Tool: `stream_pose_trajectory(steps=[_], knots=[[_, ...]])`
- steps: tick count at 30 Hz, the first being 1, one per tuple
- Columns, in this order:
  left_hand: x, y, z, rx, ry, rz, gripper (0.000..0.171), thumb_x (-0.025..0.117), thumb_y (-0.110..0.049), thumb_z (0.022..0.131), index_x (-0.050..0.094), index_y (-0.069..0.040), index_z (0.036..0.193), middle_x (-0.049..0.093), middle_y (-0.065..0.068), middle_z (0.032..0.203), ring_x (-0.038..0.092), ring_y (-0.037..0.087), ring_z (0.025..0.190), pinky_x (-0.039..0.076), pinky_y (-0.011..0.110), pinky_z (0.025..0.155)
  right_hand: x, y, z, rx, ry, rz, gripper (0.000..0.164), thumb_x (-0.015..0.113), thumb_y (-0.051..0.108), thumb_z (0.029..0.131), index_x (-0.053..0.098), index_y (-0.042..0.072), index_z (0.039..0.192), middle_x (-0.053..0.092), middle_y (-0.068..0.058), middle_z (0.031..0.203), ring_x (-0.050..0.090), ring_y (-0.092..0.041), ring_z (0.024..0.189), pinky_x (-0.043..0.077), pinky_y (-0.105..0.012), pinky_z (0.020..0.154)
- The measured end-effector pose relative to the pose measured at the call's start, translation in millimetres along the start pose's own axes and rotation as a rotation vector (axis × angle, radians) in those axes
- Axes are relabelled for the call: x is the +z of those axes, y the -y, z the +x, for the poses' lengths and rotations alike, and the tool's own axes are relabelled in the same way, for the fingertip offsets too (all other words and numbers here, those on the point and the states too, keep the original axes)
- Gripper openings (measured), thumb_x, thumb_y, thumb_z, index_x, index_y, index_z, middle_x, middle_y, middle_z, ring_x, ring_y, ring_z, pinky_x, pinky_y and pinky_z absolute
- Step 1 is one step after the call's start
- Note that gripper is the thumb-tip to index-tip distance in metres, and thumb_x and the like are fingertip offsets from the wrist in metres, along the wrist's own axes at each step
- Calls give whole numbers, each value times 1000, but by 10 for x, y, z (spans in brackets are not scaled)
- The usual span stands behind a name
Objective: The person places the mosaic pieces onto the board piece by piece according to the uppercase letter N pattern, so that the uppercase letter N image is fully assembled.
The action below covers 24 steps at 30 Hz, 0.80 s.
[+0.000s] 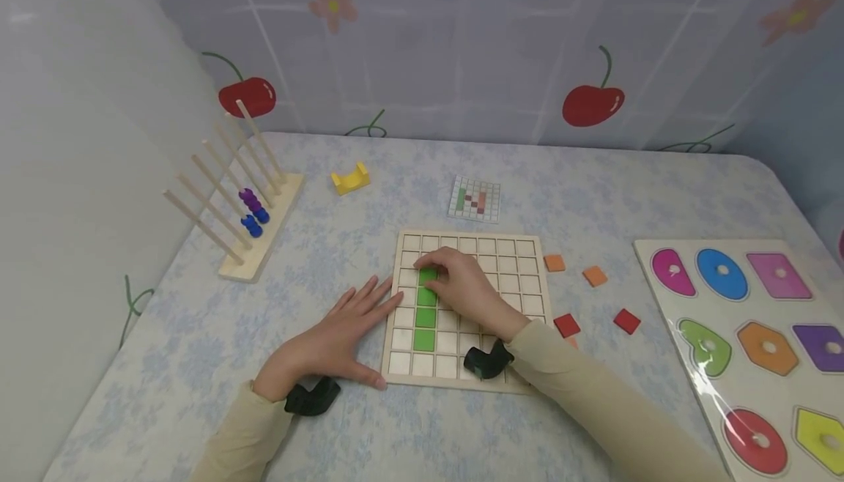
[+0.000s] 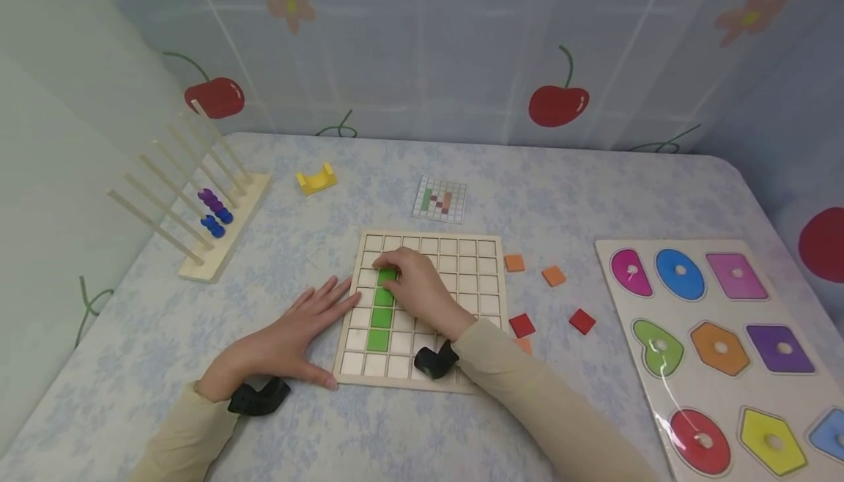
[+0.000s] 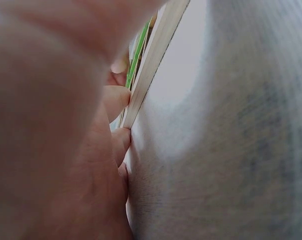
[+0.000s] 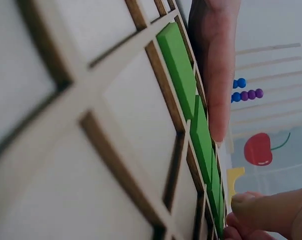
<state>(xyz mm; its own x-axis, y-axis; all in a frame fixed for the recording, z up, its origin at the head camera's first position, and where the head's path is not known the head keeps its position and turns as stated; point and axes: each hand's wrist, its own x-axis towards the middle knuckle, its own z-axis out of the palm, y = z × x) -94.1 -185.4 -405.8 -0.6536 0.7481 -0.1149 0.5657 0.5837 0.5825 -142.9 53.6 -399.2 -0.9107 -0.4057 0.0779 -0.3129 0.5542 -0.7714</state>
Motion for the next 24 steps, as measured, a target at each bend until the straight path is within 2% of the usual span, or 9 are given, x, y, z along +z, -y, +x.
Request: stream_pose_trajectory(steps=[3,7,14,18,22,24], knots=[[25,-2,5,-5,6,-3,114,77,-56,68,15,-8,151,1,11,155,-7,30,139,0,54,106,-85,23,-89,16,-21,36,24,66,2,87,68,7,110,62,-4,109,58,-20,100,46,-32,84],[56,8,7,-6,12,-20,114,77,-56,68,14,-10,151,0,10,155,-8,28,139,-1,54,106,-315,21,-287,6,-77,62,25,64,5,89,66,6,114,62,-5,111,58,-22,99,47,-34,83],[77,18,7,14,14,-39,115,76,-56,68,14,-9,151,0,12,155,-8,30,139,0,56,105,-792,-170,-871,6,-212,34,27,63,4,90,64,5,117,61,-6,113,55,-21,98,46,-35,81],[50,15,5,20,6,-45,113,76,-54,69,14,-9,151,1,12,155,-8,31,139,0,56,105,-923,-411,-1202,59,-300,-16,27,63,11,91,64,9,118,62,-5,111,55,-18,95,47,-26,79],[27,20,-4,6,2,-35,113,75,-56,69,14,-10,151,0,12,155,-8,30,139,0,55,105,-996,-633,-1444,124,-322,-98,30,65,16,91,63,13,120,62,-3,110,56,-13,93,45,-17,78],[22,26,-4,6,-2,-32,113,75,-57,69,14,-9,151,0,12,155,-8,30,139,-1,55,105,-1023,-659,-1535,174,-323,-132,31,66,16,89,62,12,120,62,-3,110,56,-14,93,45,-16,76]])
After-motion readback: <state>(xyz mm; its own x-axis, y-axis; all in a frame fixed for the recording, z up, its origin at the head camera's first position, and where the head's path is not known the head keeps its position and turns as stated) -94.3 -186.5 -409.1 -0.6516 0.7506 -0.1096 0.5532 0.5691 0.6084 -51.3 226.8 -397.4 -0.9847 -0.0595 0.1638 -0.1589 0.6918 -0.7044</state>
